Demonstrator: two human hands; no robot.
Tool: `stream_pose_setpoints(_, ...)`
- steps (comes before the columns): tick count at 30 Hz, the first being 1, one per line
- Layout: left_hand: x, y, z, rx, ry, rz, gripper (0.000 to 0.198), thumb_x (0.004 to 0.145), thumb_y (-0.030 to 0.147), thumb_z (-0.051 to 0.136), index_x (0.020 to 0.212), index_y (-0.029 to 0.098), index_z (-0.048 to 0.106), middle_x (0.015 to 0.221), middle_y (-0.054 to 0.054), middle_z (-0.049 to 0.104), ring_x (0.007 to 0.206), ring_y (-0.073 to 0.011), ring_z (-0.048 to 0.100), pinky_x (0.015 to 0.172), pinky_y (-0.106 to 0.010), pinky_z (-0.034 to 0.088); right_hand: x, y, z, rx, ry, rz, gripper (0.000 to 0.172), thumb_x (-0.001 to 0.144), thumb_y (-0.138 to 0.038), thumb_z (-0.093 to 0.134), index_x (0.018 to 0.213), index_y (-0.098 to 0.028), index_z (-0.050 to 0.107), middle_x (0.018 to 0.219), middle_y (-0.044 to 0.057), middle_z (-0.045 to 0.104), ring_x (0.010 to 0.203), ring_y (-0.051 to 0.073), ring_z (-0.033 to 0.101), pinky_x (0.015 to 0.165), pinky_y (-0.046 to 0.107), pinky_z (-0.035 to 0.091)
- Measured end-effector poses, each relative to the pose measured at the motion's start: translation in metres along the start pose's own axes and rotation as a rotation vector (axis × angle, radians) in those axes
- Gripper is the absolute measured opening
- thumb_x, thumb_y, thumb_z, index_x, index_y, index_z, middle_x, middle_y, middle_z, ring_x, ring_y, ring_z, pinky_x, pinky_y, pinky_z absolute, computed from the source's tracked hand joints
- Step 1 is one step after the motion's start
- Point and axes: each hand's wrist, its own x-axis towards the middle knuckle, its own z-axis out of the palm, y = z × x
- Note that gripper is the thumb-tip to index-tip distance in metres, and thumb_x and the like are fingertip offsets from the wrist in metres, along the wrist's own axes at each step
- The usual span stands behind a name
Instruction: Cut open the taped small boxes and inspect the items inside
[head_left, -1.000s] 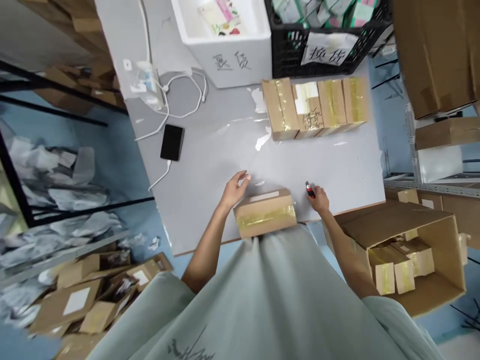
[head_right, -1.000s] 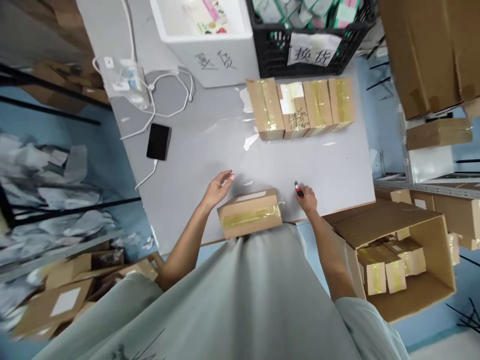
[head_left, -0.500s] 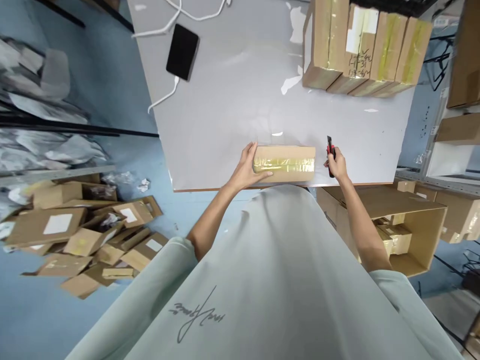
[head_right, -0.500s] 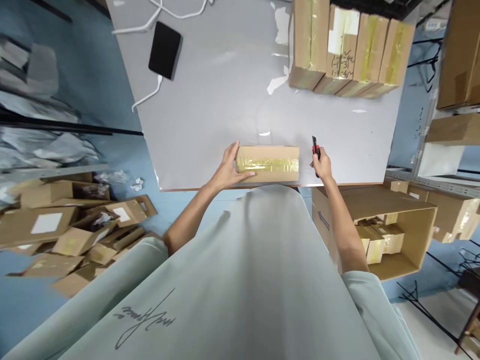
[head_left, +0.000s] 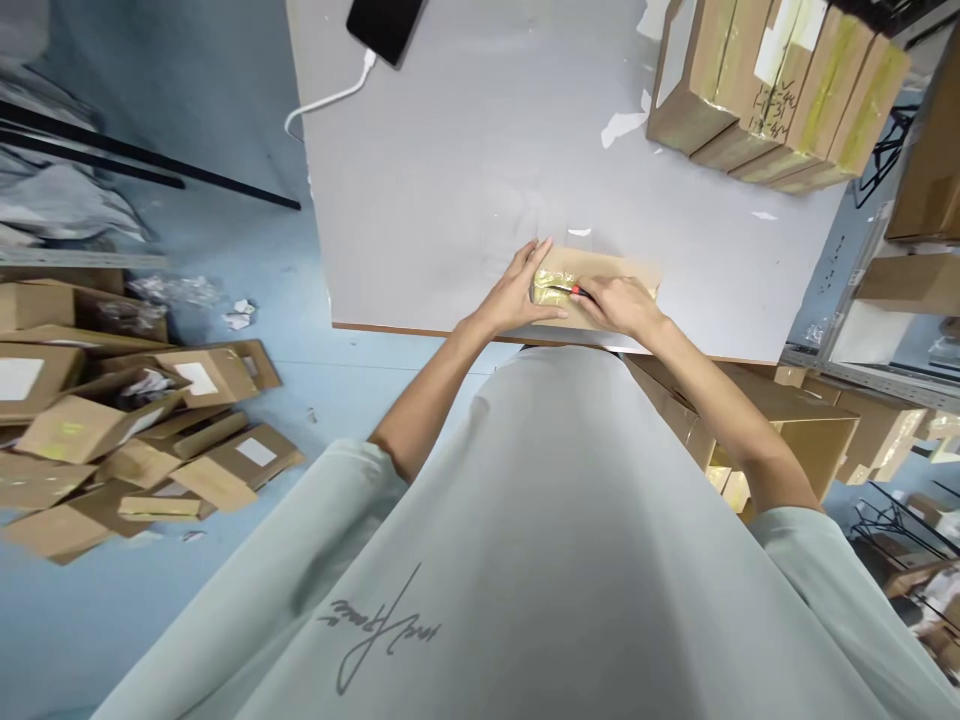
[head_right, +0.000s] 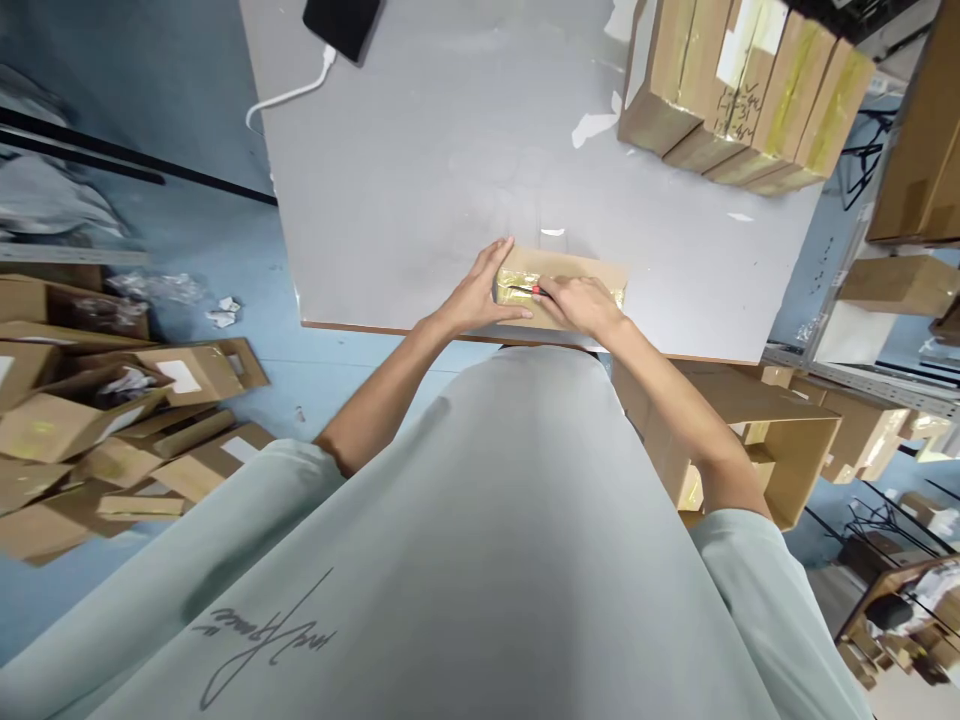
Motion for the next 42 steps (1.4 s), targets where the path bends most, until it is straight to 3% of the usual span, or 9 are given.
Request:
stream_pose_setpoints(3, 0.002, 0.000, -0.001, -0.026, -0.011, 0.009, 0.151, 0.066, 0.099, 0.091, 0.188, 0.037, 0.026, 0.196, -0.017, 0.020, 0.183, -0.0498, 0.014, 0.146, -0.069, 0.024, 0.012, -0.014, -0.008, -0.030, -0.043, -0.018, 0.050, 0.124, -0.045, 0.037, 0.145, -0.016, 0.072, 0.128, 0.020, 0.086, 0.110, 0.037, 0.078, 0.083, 0.038, 0.042)
stream_pose_setpoints(11, 0.006, -0.004, 0.002, -0.128, 0.004, 0.042, 0.144, 0.068, 0.091, 0.096, 0.185, 0.038, 0.033, 0.196, -0.015, 0.022, 0.182, -0.0510, 0.013, 0.146, -0.072, 0.021, 0.015, -0.022, -0.021, -0.070, -0.074, 0.010, 0.052, 0.124, -0.046, 0.035, 0.142, -0.017, 0.075, 0.123, 0.019, 0.087, 0.110, 0.038, 0.080, 0.086, 0.039, 0.045)
stream_pose_setpoints(19, 0.006, -0.006, 0.002, -0.090, -0.013, 0.049, 0.144, 0.071, 0.087, 0.098, 0.187, 0.037, 0.028, 0.196, -0.014, 0.021, 0.182, -0.0498, 0.015, 0.146, -0.072, 0.024, 0.026, -0.039, -0.038, -0.152, -0.153, 0.044, 0.045, 0.121, -0.041, 0.047, 0.142, -0.015, 0.076, 0.122, 0.024, 0.086, 0.117, 0.042, 0.079, 0.097, 0.045, 0.051)
stream_pose_setpoints(23, 0.007, -0.007, 0.004, -0.103, 0.017, 0.033, 0.139, 0.073, 0.085, 0.098, 0.186, 0.038, 0.032, 0.195, -0.013, 0.023, 0.182, -0.0496, 0.017, 0.146, -0.071, 0.024, 0.042, -0.050, -0.031, -0.144, -0.117, 0.045, 0.040, 0.118, -0.042, 0.056, 0.135, -0.014, 0.080, 0.119, 0.023, 0.084, 0.122, 0.044, 0.077, 0.103, 0.050, 0.054)
stream_pose_setpoints(28, 0.008, -0.009, 0.004, -0.071, 0.023, 0.043, 0.140, 0.073, 0.088, 0.096, 0.186, 0.037, 0.031, 0.194, -0.013, 0.026, 0.182, -0.0487, 0.019, 0.147, -0.069, 0.025, 0.055, -0.050, -0.010, -0.063, -0.013, 0.037, 0.049, 0.120, -0.053, 0.050, 0.130, -0.017, 0.082, 0.111, 0.020, 0.082, 0.125, 0.046, 0.076, 0.108, 0.058, 0.056)
stream_pose_setpoints(34, 0.005, -0.006, -0.001, -0.092, 0.007, 0.017, 0.144, 0.068, 0.091, 0.097, 0.186, 0.037, 0.032, 0.193, -0.016, 0.026, 0.180, -0.0507, 0.025, 0.145, -0.070, 0.027, 0.037, -0.026, 0.008, -0.062, -0.002, 0.077, 0.055, 0.117, -0.059, 0.048, 0.138, -0.019, 0.081, 0.111, 0.024, 0.083, 0.121, 0.045, 0.077, 0.107, 0.060, 0.056)
stream_pose_setpoints(38, 0.004, -0.005, -0.003, -0.107, 0.008, 0.016, 0.143, 0.068, 0.092, 0.096, 0.185, 0.037, 0.034, 0.193, -0.016, 0.029, 0.179, -0.0512, 0.026, 0.145, -0.069, 0.027, -0.003, 0.024, 0.011, -0.123, -0.076, 0.255, 0.055, 0.119, -0.046, 0.040, 0.127, -0.016, 0.085, 0.106, 0.028, 0.084, 0.112, 0.045, 0.079, 0.098, 0.057, 0.056)
stream_pose_setpoints(42, 0.007, -0.008, -0.003, -0.100, 0.002, 0.030, 0.144, 0.067, 0.094, 0.095, 0.184, 0.038, 0.033, 0.192, -0.015, 0.029, 0.178, -0.0503, 0.027, 0.145, -0.069, 0.028, -0.052, 0.076, 0.015, -0.134, -0.075, 0.383, 0.055, 0.118, -0.051, 0.040, 0.127, -0.021, 0.084, 0.099, 0.026, 0.083, 0.109, 0.045, 0.078, 0.095, 0.057, 0.052)
